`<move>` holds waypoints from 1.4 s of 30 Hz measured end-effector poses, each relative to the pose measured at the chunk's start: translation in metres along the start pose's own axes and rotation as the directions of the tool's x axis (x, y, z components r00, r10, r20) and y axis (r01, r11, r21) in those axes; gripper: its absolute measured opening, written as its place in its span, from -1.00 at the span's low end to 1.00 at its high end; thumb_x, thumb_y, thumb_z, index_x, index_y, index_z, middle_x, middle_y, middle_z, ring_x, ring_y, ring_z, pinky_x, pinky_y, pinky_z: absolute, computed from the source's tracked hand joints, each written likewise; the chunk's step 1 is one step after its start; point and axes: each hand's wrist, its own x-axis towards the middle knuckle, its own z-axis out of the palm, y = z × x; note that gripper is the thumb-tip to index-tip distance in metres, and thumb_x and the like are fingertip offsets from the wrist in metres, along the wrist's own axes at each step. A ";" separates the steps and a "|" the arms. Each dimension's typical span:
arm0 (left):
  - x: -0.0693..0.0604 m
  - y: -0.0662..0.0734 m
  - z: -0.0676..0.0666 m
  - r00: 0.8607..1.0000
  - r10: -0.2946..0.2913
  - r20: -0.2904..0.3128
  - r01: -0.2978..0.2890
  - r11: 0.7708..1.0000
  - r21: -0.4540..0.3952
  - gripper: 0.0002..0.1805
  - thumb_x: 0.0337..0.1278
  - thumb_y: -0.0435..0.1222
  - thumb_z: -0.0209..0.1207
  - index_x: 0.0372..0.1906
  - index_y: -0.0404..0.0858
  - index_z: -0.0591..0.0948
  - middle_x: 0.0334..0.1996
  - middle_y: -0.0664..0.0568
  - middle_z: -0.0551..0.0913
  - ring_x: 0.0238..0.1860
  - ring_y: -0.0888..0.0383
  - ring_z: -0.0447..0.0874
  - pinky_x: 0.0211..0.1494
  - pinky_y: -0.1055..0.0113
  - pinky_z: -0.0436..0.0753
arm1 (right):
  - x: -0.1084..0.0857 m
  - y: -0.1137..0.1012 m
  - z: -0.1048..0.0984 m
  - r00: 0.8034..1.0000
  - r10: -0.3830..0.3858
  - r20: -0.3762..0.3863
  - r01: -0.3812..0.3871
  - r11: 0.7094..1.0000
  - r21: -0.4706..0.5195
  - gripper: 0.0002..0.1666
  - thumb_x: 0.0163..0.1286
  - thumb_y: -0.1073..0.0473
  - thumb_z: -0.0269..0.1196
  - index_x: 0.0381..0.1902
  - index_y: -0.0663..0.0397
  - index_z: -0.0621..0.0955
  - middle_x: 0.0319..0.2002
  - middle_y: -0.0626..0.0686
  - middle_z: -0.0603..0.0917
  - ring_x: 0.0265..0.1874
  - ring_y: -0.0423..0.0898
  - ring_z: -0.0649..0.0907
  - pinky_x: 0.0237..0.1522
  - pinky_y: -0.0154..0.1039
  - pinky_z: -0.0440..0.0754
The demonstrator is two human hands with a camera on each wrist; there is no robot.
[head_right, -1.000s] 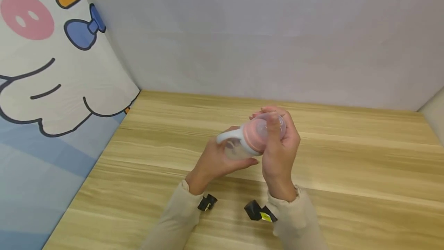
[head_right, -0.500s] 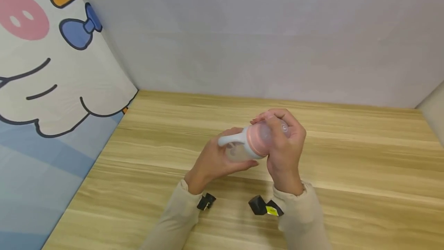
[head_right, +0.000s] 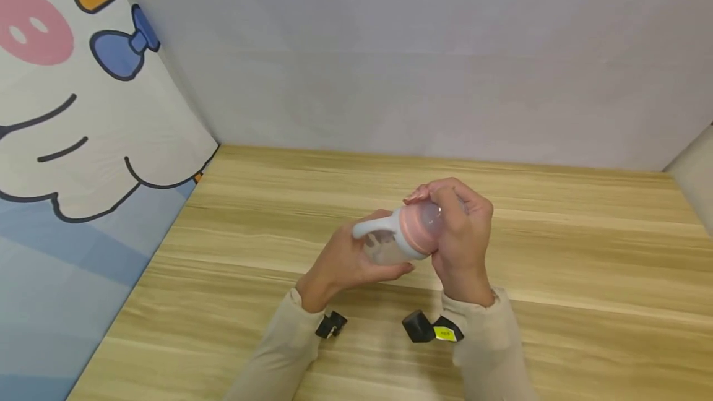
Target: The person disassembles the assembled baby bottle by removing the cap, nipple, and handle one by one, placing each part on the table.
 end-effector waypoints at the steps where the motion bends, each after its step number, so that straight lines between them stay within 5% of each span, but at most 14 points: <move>1: 0.000 0.000 0.000 1.000 -0.002 0.004 0.002 1.000 0.000 -0.37 -0.18 0.03 0.53 0.10 0.06 0.60 -0.27 0.21 0.70 -0.30 0.32 0.57 -0.28 0.53 0.53 | 0.000 -0.001 0.000 1.000 0.015 -0.003 -0.015 1.000 -0.001 -0.60 0.28 0.47 -0.01 -0.69 0.26 0.61 -0.63 0.05 0.67 -0.56 -0.01 0.71 -0.34 -0.16 0.72; 6: 0.000 -0.001 -0.004 0.998 -0.029 0.052 0.028 0.999 0.017 -0.36 -0.16 0.07 0.51 0.12 0.06 0.59 -0.25 0.20 0.70 -0.31 0.31 0.58 -0.29 0.51 0.55 | 0.004 -0.003 -0.003 0.995 0.097 -0.011 -0.097 0.995 -0.010 -0.53 0.34 0.47 -0.04 -0.70 0.21 0.63 -0.63 0.02 0.68 -0.57 -0.04 0.71 -0.35 -0.19 0.73; 12: -0.001 -0.005 -0.015 0.992 -0.066 0.107 0.052 0.991 0.124 -0.37 -0.22 0.13 0.50 0.07 0.11 0.62 -0.20 0.30 0.71 -0.30 0.36 0.58 -0.25 0.50 0.55 | 0.005 0.002 -0.006 0.967 0.242 -0.080 -0.242 0.970 0.015 -0.49 0.38 0.45 -0.04 -0.72 0.16 0.64 -0.68 -0.01 0.67 -0.64 -0.08 0.70 -0.39 -0.23 0.72; 33: -0.001 -0.012 -0.016 0.983 -0.105 0.150 0.101 0.994 0.037 -0.41 -0.18 0.16 0.50 0.03 0.16 0.57 -0.29 0.23 0.63 -0.28 0.31 0.59 -0.29 0.45 0.58 | 0.007 0.006 -0.007 0.985 0.164 -0.052 -0.164 0.986 0.013 -0.51 0.45 0.41 -0.03 -0.64 0.17 0.65 -0.61 0.00 0.70 -0.56 -0.07 0.73 -0.31 -0.19 0.75; 42: -0.002 -0.013 -0.017 0.974 -0.147 0.170 0.134 0.987 0.085 -0.38 -0.18 0.22 0.48 0.04 0.16 0.56 -0.29 0.24 0.64 -0.27 0.29 0.61 -0.25 0.45 0.58 | 0.009 0.001 -0.013 0.993 0.113 -0.016 -0.110 0.982 0.152 -0.62 0.48 0.35 0.11 -0.54 0.19 0.70 -0.55 0.02 0.73 -0.49 -0.05 0.74 -0.19 -0.15 0.74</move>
